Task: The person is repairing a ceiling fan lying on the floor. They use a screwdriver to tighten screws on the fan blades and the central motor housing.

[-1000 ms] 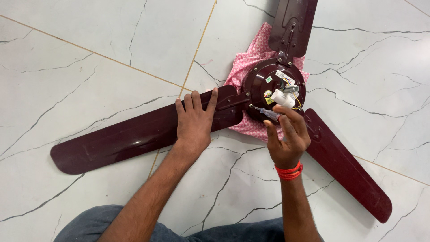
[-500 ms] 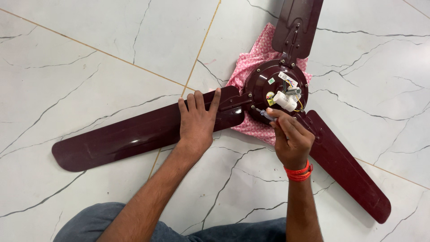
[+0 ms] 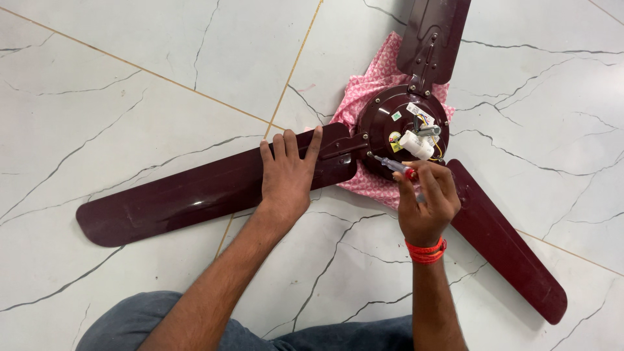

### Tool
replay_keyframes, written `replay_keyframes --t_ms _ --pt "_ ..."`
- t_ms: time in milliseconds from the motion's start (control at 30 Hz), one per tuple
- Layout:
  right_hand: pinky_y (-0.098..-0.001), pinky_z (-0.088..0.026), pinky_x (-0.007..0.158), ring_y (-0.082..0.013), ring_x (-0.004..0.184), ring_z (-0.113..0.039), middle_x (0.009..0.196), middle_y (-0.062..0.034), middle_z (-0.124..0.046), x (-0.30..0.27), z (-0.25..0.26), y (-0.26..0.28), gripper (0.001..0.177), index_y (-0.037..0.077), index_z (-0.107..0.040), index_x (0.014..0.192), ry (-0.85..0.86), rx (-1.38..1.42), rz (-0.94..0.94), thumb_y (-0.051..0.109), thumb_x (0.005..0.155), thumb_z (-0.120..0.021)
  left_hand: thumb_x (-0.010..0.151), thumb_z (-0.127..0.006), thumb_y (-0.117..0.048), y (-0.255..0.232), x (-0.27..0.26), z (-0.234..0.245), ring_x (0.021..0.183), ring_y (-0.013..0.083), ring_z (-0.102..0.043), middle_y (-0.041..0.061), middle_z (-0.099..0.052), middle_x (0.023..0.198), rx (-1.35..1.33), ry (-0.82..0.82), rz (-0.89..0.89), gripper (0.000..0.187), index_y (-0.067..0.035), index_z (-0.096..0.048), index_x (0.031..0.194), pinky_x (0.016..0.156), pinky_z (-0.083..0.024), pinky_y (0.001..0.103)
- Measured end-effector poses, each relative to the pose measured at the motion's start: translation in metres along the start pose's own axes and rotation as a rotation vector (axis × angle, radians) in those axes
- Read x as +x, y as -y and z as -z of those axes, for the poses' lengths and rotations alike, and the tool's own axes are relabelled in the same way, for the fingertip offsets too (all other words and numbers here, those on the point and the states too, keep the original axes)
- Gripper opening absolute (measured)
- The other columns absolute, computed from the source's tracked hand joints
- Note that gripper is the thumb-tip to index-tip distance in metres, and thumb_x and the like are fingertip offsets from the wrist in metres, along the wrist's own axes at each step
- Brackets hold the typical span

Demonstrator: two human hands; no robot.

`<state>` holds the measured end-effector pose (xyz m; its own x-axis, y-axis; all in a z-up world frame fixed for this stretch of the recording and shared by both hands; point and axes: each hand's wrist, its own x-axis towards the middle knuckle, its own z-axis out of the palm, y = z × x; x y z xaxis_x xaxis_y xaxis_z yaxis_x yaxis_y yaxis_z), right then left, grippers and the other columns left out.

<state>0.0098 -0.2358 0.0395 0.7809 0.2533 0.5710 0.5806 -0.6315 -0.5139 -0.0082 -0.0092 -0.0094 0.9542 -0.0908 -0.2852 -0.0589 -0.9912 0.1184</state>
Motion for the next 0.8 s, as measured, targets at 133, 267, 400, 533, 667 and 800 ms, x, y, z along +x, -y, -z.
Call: replay_keyframes --t_ms 133,267,400,533,667,800 --pt "-0.0288 -0.058 0.077 -0.0168 0.094 -0.068 0.111 -0.0117 -0.067 -0.0037 -0.0017 -0.0019 0.020 -0.007 -0.068 0.112 0.008 0.004 0.013 0.000 0.097 -0.079 0.071 -0.079 -0.014 -0.0014 0.0003 -0.0007 0.125 0.0398 -0.040 0.030 -0.037 0.138 0.005 -0.044 0.021 0.115 -0.018 -0.010 0.164 0.109 -0.031 0.064" --pt "-0.0293 -0.058 0.078 -0.0190 0.097 -0.067 0.113 -0.0139 -0.067 -0.0049 -0.0055 0.0044 0.015 -0.007 -0.067 0.112 0.021 0.004 0.041 -0.005 0.098 -0.074 0.070 -0.082 -0.015 -0.0017 0.0006 -0.0008 0.125 0.0388 -0.039 0.030 -0.037 0.137 0.031 -0.012 0.020 0.120 -0.018 -0.007 0.165 0.108 -0.030 0.065" --pt "-0.0310 -0.061 0.083 -0.0233 0.106 -0.069 0.117 -0.0134 -0.067 0.0008 -0.0031 0.0073 0.013 -0.006 -0.066 0.114 0.068 0.059 0.115 -0.008 0.102 -0.069 0.069 -0.084 -0.014 -0.0006 0.0008 -0.0005 0.124 0.0378 -0.040 0.029 -0.038 0.137 0.019 0.012 0.018 0.126 -0.019 -0.004 0.165 0.109 -0.030 0.065" --pt "-0.0300 -0.060 0.082 -0.0215 0.103 -0.067 0.118 -0.0128 -0.066 0.0032 -0.0014 0.0062 0.015 -0.003 -0.066 0.114 0.102 0.062 0.139 -0.006 0.100 -0.071 0.071 -0.083 -0.014 0.0004 0.0016 -0.0019 0.125 0.0384 -0.041 0.029 -0.038 0.138 0.001 0.024 0.015 0.124 -0.020 -0.004 0.165 0.110 -0.031 0.064" --pt "-0.0264 -0.058 0.076 -0.0165 0.093 -0.065 0.112 -0.0135 -0.062 -0.0020 -0.0038 0.0064 0.020 -0.003 -0.068 0.109 0.052 0.079 0.026 0.000 0.094 -0.080 0.072 -0.083 -0.014 0.0011 0.0022 -0.0033 0.126 0.0398 -0.041 0.031 -0.037 0.140 0.004 0.027 0.004 0.123 -0.019 -0.002 0.165 0.109 -0.032 0.064" --pt "-0.0265 -0.060 0.076 -0.0173 0.093 -0.068 0.114 -0.0133 -0.067 -0.0023 -0.0011 0.0021 0.016 -0.005 -0.068 0.109 0.054 0.022 0.005 -0.003 0.096 -0.077 0.072 -0.082 -0.013 0.0013 0.0020 -0.0037 0.127 0.0399 -0.041 0.031 -0.037 0.141 0.002 0.018 0.007 0.123 -0.019 -0.002 0.165 0.109 -0.032 0.063"
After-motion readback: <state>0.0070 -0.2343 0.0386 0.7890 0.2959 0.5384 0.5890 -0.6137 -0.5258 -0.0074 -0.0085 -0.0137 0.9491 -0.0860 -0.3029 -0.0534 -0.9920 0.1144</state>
